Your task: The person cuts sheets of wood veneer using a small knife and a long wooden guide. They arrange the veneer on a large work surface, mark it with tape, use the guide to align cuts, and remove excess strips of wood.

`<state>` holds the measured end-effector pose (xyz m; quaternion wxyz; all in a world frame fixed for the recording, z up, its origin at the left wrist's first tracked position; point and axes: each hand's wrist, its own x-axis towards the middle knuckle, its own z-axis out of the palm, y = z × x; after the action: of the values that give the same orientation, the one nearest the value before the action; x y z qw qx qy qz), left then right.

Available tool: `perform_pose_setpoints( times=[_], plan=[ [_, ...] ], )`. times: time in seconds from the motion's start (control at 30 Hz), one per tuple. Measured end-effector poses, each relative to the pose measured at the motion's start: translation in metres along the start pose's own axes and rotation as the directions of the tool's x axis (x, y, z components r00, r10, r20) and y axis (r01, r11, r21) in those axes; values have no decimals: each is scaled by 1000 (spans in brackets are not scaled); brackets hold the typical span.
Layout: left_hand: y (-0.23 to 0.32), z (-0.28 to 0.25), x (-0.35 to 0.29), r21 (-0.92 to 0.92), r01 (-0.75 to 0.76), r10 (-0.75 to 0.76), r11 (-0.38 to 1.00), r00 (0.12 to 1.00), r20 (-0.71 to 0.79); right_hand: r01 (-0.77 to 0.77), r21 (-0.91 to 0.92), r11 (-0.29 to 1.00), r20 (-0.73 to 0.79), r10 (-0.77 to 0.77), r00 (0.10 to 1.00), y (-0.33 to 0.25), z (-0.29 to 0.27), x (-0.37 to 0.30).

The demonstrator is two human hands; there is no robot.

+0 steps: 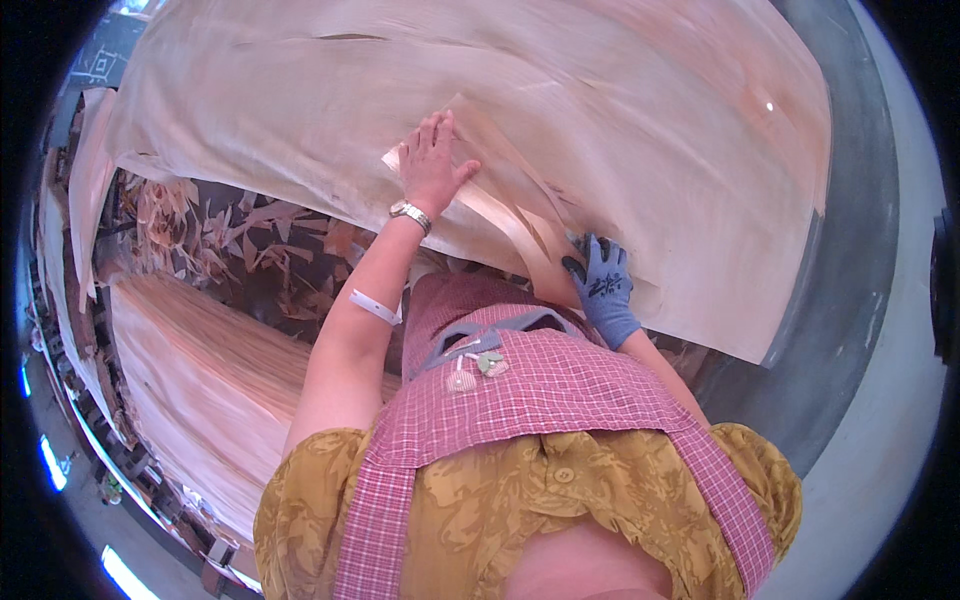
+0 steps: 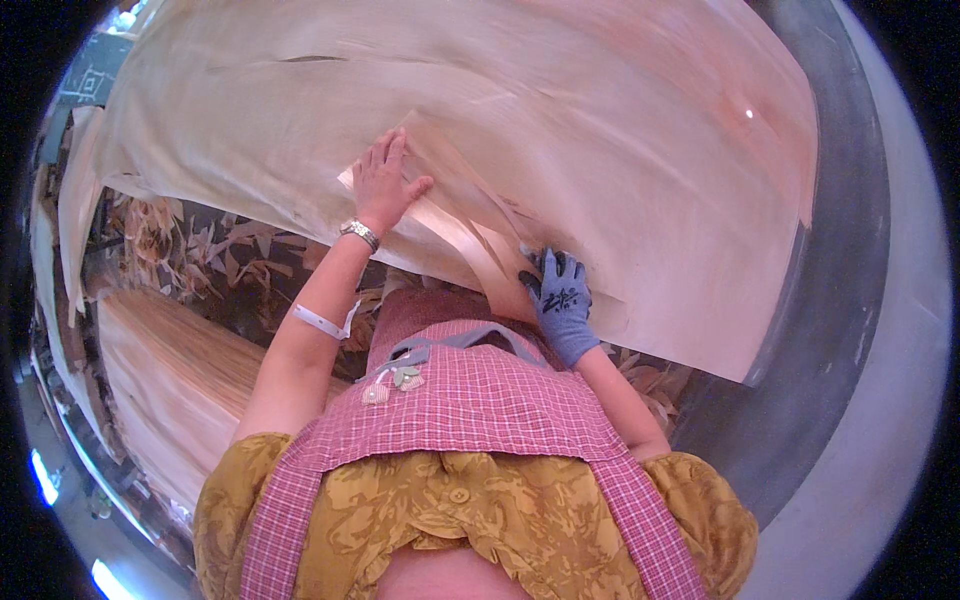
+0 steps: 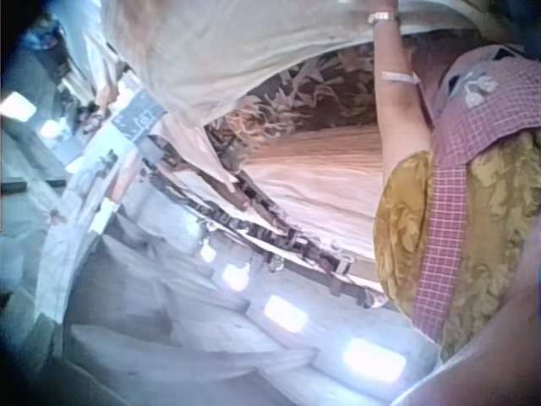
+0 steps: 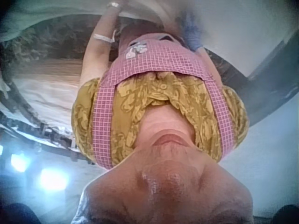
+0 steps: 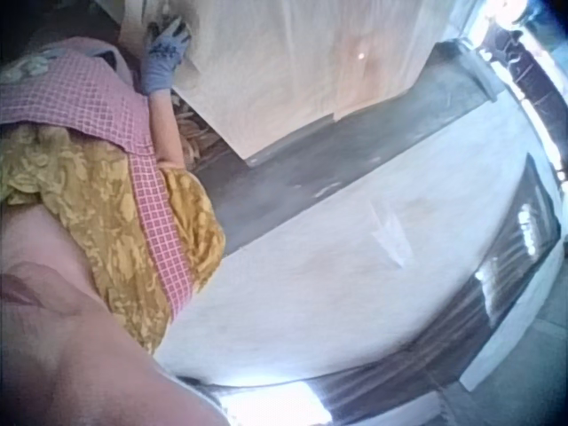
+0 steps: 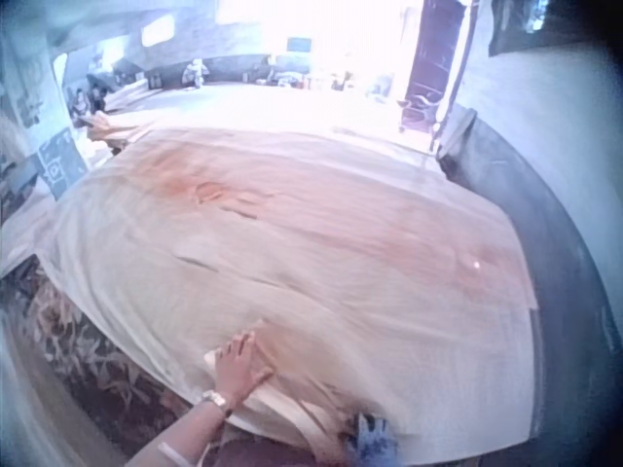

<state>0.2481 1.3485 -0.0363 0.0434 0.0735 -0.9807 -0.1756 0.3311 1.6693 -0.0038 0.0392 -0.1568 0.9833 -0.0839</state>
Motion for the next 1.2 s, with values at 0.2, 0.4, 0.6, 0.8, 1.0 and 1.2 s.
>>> perform_pose_setpoints(
  times=[0.2,0.4,0.6,0.8,1.0,1.2],
  plan=[
    [8,-7,6,73,-9,14,997,998,-64,244,89,966,-222,-220,950,4,0,-13],
    [8,-5,9,49,-6,7,999,1000,-26,74,12,997,-48,-74,996,-12,9,-14],
    [6,-6,6,42,50,-50,998,999,-15,130,306,943,-208,-66,976,-23,-5,29],
    [15,-8,5,109,64,-51,992,992,-114,60,262,963,-97,-36,995,-80,9,144],
    [10,-2,0,117,104,-89,988,988,-128,67,448,891,-202,28,979,-90,1,168],
    [13,-8,2,63,129,-124,990,989,-83,-140,66,988,-571,153,807,44,-53,200]
  ],
)
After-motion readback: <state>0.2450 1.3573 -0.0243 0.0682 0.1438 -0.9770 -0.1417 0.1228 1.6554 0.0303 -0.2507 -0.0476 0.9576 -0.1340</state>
